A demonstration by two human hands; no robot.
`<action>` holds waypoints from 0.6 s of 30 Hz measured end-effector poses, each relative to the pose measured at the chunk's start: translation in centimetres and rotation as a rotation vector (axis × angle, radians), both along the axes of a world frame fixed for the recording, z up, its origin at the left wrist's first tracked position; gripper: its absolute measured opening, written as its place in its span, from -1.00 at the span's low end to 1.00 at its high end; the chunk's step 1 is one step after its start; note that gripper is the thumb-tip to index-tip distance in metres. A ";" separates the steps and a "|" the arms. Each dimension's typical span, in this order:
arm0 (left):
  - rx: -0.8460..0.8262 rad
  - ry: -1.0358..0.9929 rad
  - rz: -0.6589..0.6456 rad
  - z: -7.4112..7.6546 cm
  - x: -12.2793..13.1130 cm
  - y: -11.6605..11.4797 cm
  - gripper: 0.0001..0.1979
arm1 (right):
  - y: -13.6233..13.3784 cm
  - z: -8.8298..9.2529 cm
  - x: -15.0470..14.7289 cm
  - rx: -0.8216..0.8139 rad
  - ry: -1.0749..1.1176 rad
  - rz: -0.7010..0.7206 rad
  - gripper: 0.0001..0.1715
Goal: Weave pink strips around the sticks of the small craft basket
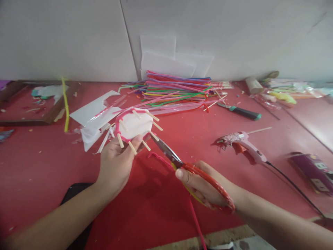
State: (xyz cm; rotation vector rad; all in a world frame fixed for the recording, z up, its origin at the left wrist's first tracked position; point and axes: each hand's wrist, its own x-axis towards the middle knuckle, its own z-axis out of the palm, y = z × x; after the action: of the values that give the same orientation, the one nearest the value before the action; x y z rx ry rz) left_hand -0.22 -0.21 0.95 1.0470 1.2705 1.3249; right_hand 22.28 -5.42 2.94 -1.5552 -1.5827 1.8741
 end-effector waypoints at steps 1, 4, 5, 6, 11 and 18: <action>-0.002 -0.025 -0.006 0.0 0.0 0.0 -0.75 | -0.1 -0.3 0.0 -0.004 0.020 -0.011 -0.27; -0.027 -0.092 0.002 -0.2 0.1 0.1 -0.81 | -0.3 -0.7 -0.2 -0.015 0.065 -0.021 -0.27; -0.034 -0.129 0.013 -0.2 0.2 0.1 -0.84 | -0.2 -0.7 -0.3 -0.017 0.064 -0.024 -0.27; -0.041 -0.176 0.021 -0.2 0.2 0.2 -0.87 | -0.1 -0.6 -0.4 -0.016 0.052 -0.030 -0.28; -0.091 -0.448 0.014 0.1 0.5 0.5 -0.93 | 0.2 -0.1 0.0 0.007 0.003 0.018 -0.30; -0.326 -0.747 0.116 0.7 0.2 1.4 -0.85 | -0.8 -1.1 1.4 -0.030 -0.028 -0.167 -0.42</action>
State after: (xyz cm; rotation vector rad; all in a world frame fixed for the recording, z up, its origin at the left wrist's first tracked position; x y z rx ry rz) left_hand -0.01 1.14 1.64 0.2020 0.9258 1.3521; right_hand 23.65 -6.23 1.82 -1.6769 -1.3944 1.8013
